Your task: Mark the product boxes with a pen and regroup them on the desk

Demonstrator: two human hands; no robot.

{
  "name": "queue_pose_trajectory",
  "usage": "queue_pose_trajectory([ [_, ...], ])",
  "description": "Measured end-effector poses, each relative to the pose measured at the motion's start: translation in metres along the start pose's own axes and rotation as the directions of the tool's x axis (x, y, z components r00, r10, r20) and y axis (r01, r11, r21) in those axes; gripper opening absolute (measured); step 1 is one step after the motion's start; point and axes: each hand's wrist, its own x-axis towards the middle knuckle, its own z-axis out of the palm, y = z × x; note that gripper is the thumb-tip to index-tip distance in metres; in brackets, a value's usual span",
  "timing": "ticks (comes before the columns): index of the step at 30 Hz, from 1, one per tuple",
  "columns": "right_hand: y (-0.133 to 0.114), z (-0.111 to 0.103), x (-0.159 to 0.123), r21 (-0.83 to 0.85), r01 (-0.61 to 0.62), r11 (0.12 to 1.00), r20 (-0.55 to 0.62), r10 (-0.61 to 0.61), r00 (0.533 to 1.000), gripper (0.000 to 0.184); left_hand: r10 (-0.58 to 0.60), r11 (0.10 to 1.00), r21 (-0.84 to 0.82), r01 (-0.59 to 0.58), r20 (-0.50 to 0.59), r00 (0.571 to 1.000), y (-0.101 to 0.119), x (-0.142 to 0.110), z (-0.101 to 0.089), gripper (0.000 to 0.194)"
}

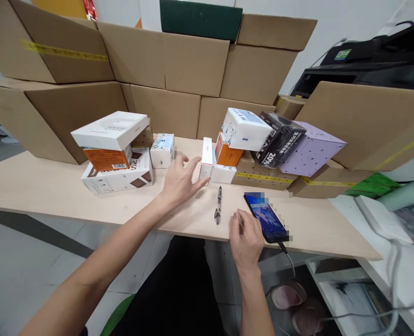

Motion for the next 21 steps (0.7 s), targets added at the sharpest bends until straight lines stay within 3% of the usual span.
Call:
queue_pose_trajectory([
  [2,0.000,-0.001,0.001,0.002,0.001,1.000,0.010,-0.001,1.000,0.014,-0.087,0.996,0.031,0.084,0.123,0.988,0.016,0.016,0.016,0.059],
  [5,0.001,-0.002,0.001,0.010,-0.005,1.000,0.015,0.005,1.000,0.014,-0.134,0.991,0.039,0.129,0.221,0.966,0.019,0.030,0.021,0.039],
  [8,0.003,-0.001,0.000,0.023,-0.021,1.000,0.005,0.021,1.000,0.014,-0.168,0.982,-0.061,0.180,0.171,0.971,-0.003,0.020,0.007,0.027],
  [11,0.003,0.000,-0.002,0.039,-0.042,0.998,-0.003,0.042,0.999,0.014,-0.252,0.922,-0.295,0.250,0.033,0.967,-0.033,-0.012,-0.020,0.035],
  [16,0.001,0.000,-0.001,0.074,-0.105,0.992,-0.001,0.106,0.994,0.015,-0.466,0.567,-0.747,0.347,0.056,0.883,-0.061,-0.071,-0.060,0.038],
  [18,-0.002,-0.001,0.003,0.096,-0.135,0.986,0.013,0.135,0.991,0.017,-0.513,0.439,-0.826,0.353,0.092,0.854,-0.063,-0.082,-0.066,0.042],
  [21,-0.008,0.001,0.014,0.122,-0.143,0.982,0.046,0.138,0.989,0.020,-0.541,0.319,-0.868,0.381,0.163,0.825,-0.063,-0.082,-0.062,0.045],
])
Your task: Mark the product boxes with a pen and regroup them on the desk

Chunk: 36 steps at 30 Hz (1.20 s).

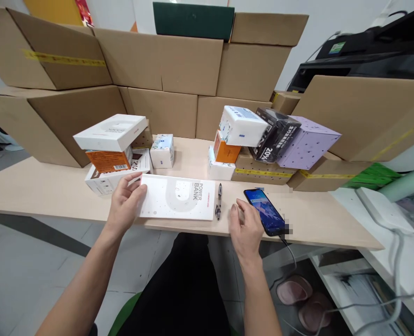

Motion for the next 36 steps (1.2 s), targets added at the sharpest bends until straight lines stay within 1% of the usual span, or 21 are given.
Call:
queue_pose_trajectory([
  [3,-0.006,0.007,0.010,0.016,0.052,0.999,0.065,-0.053,0.996,0.024,-0.030,0.999,-0.027,0.030,0.003,1.000,-0.008,0.007,0.007,0.043],
  [6,-0.006,0.013,0.016,0.016,0.073,0.997,0.198,-0.075,0.977,0.029,-0.043,0.999,-0.023,0.043,-0.013,0.999,-0.019,0.010,0.011,0.042],
  [9,-0.002,0.016,0.016,-0.020,0.018,1.000,0.350,-0.009,0.937,0.034,-0.072,0.996,-0.047,0.072,-0.009,0.997,-0.030,0.008,0.010,0.042],
  [11,-0.001,0.016,0.016,-0.049,-0.011,0.999,0.428,0.031,0.903,0.039,-0.078,0.996,-0.050,0.077,-0.010,0.997,-0.032,0.006,0.009,0.041],
  [15,0.001,0.019,0.022,-0.057,-0.015,0.998,0.535,0.043,0.844,0.042,-0.076,0.997,-0.021,0.076,-0.020,0.997,-0.030,0.006,0.010,0.038],
  [17,0.003,0.021,0.025,-0.033,-0.024,0.999,0.553,0.038,0.832,0.043,-0.071,0.997,-0.007,0.071,-0.023,0.997,-0.030,0.005,0.011,0.038],
  [19,0.007,0.025,0.028,-0.027,-0.039,0.999,0.546,0.047,0.836,0.044,-0.067,0.998,0.004,0.067,-0.019,0.998,-0.030,0.005,0.012,0.038],
  [23,0.012,0.031,0.027,-0.110,-0.066,0.992,0.466,0.110,0.878,0.049,-0.085,0.996,-0.020,0.085,-0.005,0.996,-0.033,0.006,0.010,0.039],
  [26,0.012,0.032,0.024,-0.163,-0.065,0.984,0.410,0.128,0.903,0.054,-0.083,0.993,-0.079,0.084,0.024,0.996,-0.035,0.007,0.005,0.048],
  [28,0.010,0.031,0.023,-0.178,-0.076,0.981,0.361,0.136,0.923,0.054,-0.042,0.992,-0.117,0.050,0.066,0.997,-0.037,0.007,0.001,0.062],
  [31,0.008,0.028,0.024,-0.127,-0.153,0.980,0.230,0.180,0.957,0.052,0.092,0.985,-0.154,-0.074,0.111,0.990,-0.039,0.006,-0.003,0.078],
  [33,0.009,0.025,0.023,-0.054,-0.240,0.969,0.163,0.245,0.956,0.052,0.162,0.977,-0.161,-0.140,0.132,0.978,-0.039,0.004,-0.004,0.081],
  [36,0.013,0.023,0.023,0.064,-0.386,0.920,0.164,0.372,0.914,0.054,0.170,0.980,-0.127,-0.151,0.158,0.973,-0.039,0.000,-0.005,0.072],
])
